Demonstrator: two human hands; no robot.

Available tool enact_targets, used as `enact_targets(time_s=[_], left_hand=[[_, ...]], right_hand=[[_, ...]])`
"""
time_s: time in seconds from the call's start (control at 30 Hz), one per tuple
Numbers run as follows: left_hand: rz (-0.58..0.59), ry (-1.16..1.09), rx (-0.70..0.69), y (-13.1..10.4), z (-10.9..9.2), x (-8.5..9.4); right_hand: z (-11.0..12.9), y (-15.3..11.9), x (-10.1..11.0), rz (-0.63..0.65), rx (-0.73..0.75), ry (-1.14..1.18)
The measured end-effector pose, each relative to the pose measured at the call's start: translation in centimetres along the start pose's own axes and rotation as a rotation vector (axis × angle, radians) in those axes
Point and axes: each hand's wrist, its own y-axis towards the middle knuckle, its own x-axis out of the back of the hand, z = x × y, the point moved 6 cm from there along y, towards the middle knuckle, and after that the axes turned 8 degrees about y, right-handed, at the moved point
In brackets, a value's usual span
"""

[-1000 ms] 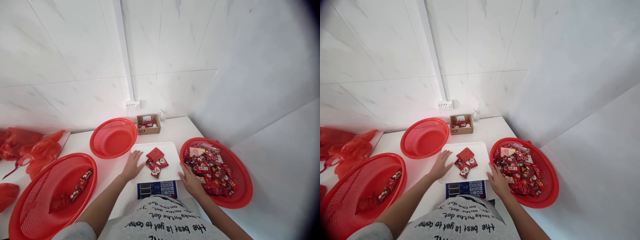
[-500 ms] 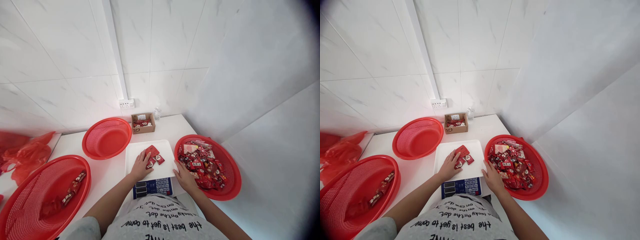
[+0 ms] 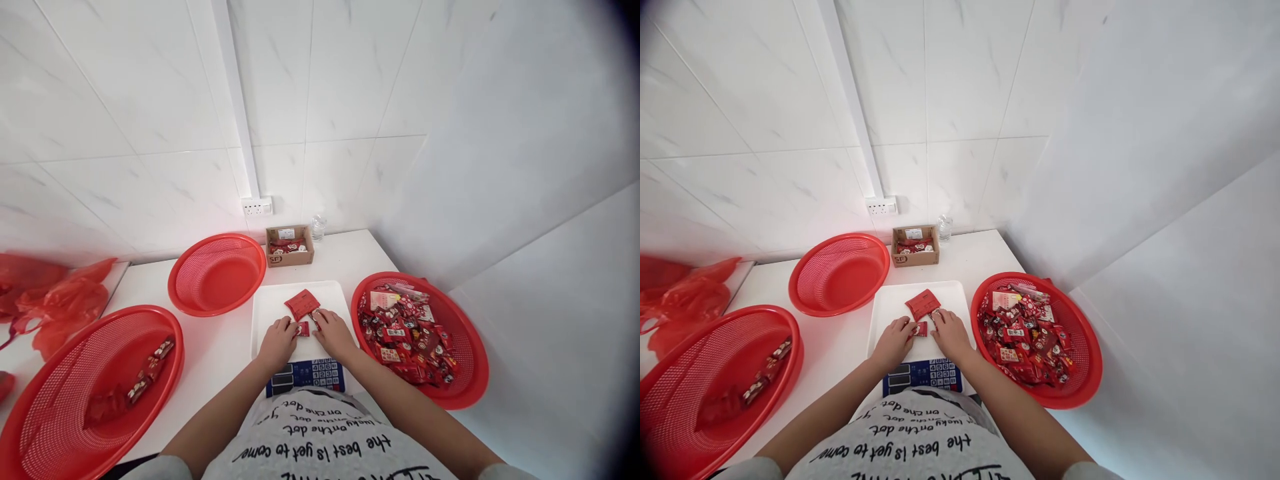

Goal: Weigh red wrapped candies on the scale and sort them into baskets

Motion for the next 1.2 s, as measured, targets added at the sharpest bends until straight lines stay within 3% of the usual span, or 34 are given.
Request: enact_targets(time_s=[0.07,0.17,0.3,0.43,0.53,0.7,0.77,0.9,1.03,1.2], left_hand=[[0.01,-0.081,0.024,-0.2,0.2,0.3],[0.003,-0.5,0.217,-0.4,1.7,0.8],[0.068,-0.905,0.467,-0.6,2.9,0.5],[0.203,-1.11,0.498,-0.7,1.6,0.0],[0.303,-1.239,0.481,-1.0,-0.1,-0.3],[0.31,-1.496,0.607,-1.6,-0.7,-0.4],[0.352,-1.569,0.611,-1.8,-1.0,-0.4],[0.472,-1.646,0.55,-2.1,-2.1,-0.8],[0.284,-1.809,0.74,-2.4,-1.0,-1.3],[0.19,-1.819,0.884,-3.0,0.9,-0.9]], right_hand=[[0.0,0.1,-0.1,0.003,0.002,0.035],[-0.7,0.0,0.1,-0.013,-0.067,0.209],[-1.8,-0.5,0.5,-0.056,-0.302,0.761],[0.0,-1.2,-0.4,0.117,-0.41,1.45],[1.5,-1.4,-0.8,0.219,-0.39,1.599],[0.7,-1.2,-0.7,0.042,-0.465,1.595],[0.9,-1.1,-0.5,0.027,-0.461,1.54],[3.5,-0.8,-0.1,0.122,-0.202,1.202],[5.2,-0.1,-0.4,0.171,0.04,0.853],[2.5,2.7,0.1,0.074,0.01,0.29]])
